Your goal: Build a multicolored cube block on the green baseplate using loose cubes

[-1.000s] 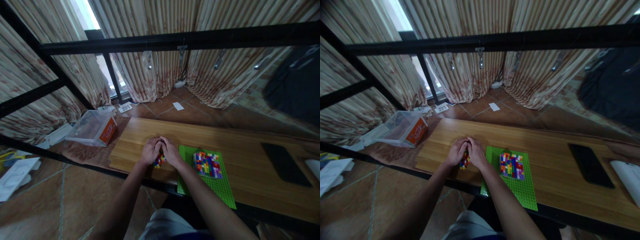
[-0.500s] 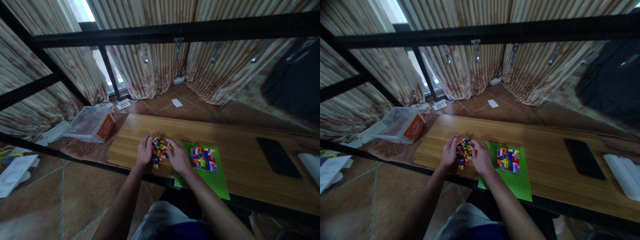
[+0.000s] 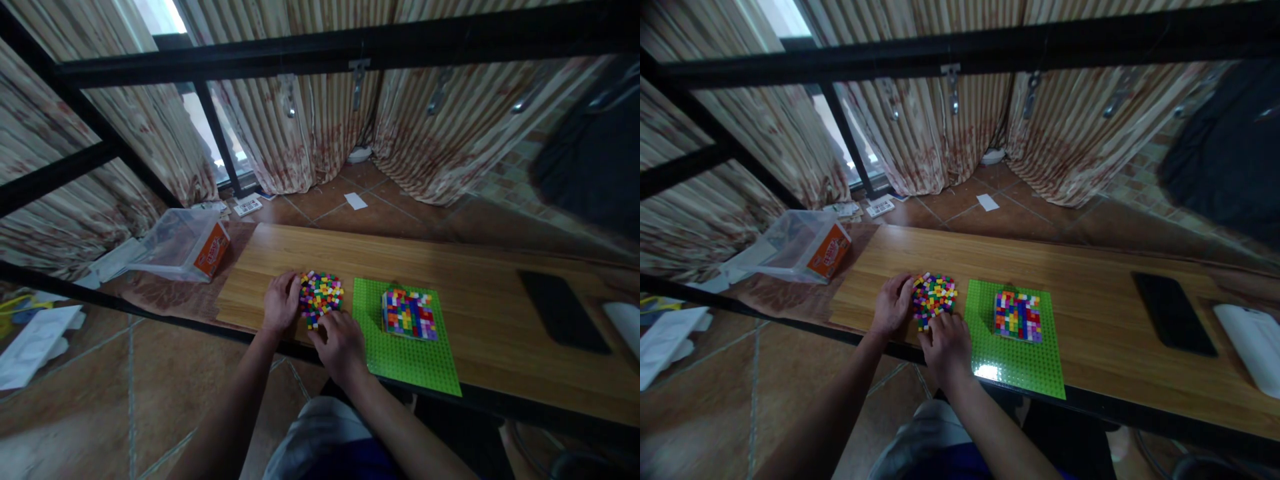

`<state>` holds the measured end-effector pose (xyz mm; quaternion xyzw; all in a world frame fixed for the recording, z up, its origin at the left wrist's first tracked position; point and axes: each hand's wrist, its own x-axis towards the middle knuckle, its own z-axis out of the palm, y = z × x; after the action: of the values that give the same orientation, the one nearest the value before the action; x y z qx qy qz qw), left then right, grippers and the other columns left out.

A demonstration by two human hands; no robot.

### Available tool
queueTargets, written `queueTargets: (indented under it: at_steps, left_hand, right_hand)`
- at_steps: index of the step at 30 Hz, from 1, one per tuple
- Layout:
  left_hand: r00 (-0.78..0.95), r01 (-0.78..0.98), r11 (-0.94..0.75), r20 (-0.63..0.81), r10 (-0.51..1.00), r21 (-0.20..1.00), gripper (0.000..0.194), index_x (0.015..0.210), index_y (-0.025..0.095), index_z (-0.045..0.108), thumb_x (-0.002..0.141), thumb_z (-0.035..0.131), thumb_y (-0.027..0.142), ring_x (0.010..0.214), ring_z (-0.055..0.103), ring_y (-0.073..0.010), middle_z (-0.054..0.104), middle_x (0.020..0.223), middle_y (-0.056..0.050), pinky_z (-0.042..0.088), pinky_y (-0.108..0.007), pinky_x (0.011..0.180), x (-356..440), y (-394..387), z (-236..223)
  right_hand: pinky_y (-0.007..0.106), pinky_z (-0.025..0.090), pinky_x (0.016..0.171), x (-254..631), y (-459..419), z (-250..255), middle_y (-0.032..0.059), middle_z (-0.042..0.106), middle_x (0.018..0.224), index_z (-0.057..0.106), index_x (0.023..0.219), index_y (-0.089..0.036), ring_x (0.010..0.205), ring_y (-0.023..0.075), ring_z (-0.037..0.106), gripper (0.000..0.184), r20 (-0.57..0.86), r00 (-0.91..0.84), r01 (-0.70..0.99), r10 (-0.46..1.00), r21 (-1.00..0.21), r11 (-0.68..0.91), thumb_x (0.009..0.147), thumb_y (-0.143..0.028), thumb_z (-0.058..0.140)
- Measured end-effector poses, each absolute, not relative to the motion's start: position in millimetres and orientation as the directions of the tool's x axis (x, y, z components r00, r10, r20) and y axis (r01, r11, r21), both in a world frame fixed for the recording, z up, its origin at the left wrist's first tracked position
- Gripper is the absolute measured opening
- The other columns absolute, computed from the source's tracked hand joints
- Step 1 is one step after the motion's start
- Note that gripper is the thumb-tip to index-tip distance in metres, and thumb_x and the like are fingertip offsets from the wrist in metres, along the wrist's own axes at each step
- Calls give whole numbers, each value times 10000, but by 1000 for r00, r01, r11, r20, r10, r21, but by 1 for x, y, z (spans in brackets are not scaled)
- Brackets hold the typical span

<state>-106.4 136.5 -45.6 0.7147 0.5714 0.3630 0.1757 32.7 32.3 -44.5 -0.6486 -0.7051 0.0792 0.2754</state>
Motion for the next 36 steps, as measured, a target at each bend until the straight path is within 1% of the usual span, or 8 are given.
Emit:
queueTargets:
  at_steps: [9, 14, 18, 21, 27, 29, 32, 36]
  left_hand:
    - [70, 686, -275, 316, 946, 673, 331, 1026, 188, 685, 944, 455, 412, 1027, 651, -241, 726, 1042, -93, 493, -395, 952, -110, 140, -50]
    - [70, 689, -284, 329, 942, 667, 333, 1034, 190, 686, 938, 463, 417, 1024, 656, -242, 727, 1041, -95, 499, -391, 947, -110, 141, -50]
    - [74, 691, -292, 338, 938, 661, 334, 1025, 190, 688, 927, 472, 426, 1025, 655, -249, 726, 1047, -100, 505, -395, 939, -111, 142, -50]
    - [74, 690, -292, 337, 939, 662, 332, 1012, 188, 692, 920, 481, 427, 1023, 655, -258, 728, 1034, -103, 505, -402, 935, -112, 142, -49]
    - [73, 703, -277, 322, 944, 655, 347, 1019, 186, 699, 911, 482, 435, 1011, 657, -263, 730, 1029, -104, 509, -405, 924, -112, 144, -49]
    - [69, 705, -277, 325, 943, 653, 352, 1017, 187, 698, 911, 476, 439, 1011, 657, -264, 730, 1035, -103, 510, -409, 924, -113, 145, -50]
    - [65, 708, -271, 321, 945, 652, 363, 1016, 187, 699, 911, 469, 447, 1018, 655, -268, 729, 1041, -104, 509, -410, 926, -113, 146, -51]
    - [66, 705, -267, 313, 947, 657, 374, 1007, 185, 699, 910, 464, 458, 1014, 654, -273, 730, 1036, -108, 503, -410, 929, -113, 146, -51]
  right_hand:
    - [343, 427, 741, 43, 31, -49, 54, 654, 806, 627, 786, -210, 792, 218, 575, 200, 345, -28, 857, 938, -475, 200, 950, -217, 513]
    - [332, 489, 776, 47, 29, -43, 66, 684, 841, 648, 880, -205, 822, 210, 631, 225, 354, 14, 776, 935, -594, 213, 960, -175, 440]
    - [288, 523, 759, 55, 20, -19, 35, 708, 898, 661, 908, -232, 826, 170, 666, 191, 311, 70, 590, 948, -779, 212, 920, -159, 485]
    - [271, 532, 708, 75, 9, 3, 8, 712, 868, 677, 914, -248, 769, 154, 669, 144, 263, 156, 478, 952, -864, 160, 889, -196, 545]
    - [344, 555, 777, 141, 0, 12, 42, 740, 958, 694, 995, -239, 845, 188, 694, 180, 193, 492, 353, 849, -936, 7, 865, -335, 614]
    - [353, 558, 769, 160, 2, 7, 53, 743, 920, 692, 952, -215, 832, 196, 697, 194, 168, 560, 291, 811, -957, -3, 829, -361, 660]
    - [357, 554, 765, 176, 5, 0, 59, 745, 881, 693, 907, -200, 809, 198, 695, 205, 156, 597, 250, 786, -968, 3, 799, -374, 693]
    - [387, 540, 830, 181, 7, -5, 71, 748, 951, 726, 918, -209, 885, 212, 691, 209, 199, 559, 311, 805, -950, 19, 830, -383, 653]
